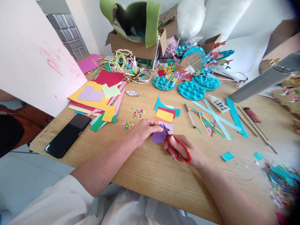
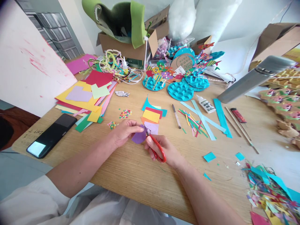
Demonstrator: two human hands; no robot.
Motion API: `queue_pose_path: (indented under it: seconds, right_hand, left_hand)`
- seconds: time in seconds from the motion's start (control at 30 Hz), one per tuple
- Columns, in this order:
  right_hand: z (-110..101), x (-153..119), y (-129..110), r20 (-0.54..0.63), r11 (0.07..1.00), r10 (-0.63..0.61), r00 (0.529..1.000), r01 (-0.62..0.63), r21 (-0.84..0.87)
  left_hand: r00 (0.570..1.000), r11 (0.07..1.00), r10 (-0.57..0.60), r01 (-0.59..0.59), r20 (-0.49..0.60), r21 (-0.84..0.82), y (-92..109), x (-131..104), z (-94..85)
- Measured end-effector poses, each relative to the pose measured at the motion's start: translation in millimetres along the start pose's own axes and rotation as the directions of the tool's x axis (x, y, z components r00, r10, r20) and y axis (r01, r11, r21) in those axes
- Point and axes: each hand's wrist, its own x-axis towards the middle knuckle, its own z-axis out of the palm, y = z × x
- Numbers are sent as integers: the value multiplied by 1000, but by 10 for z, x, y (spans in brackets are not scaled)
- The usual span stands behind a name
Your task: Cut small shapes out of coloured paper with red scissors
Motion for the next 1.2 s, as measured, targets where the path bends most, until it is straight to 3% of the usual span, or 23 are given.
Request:
queue_pose_path:
  seconds: [1.2]
  right_hand:
    - [-7,-3,13,6,1000,-28,1000,28,-14]
  left_hand:
    - [999,999,-45,44,-10,-30,17,4,10]
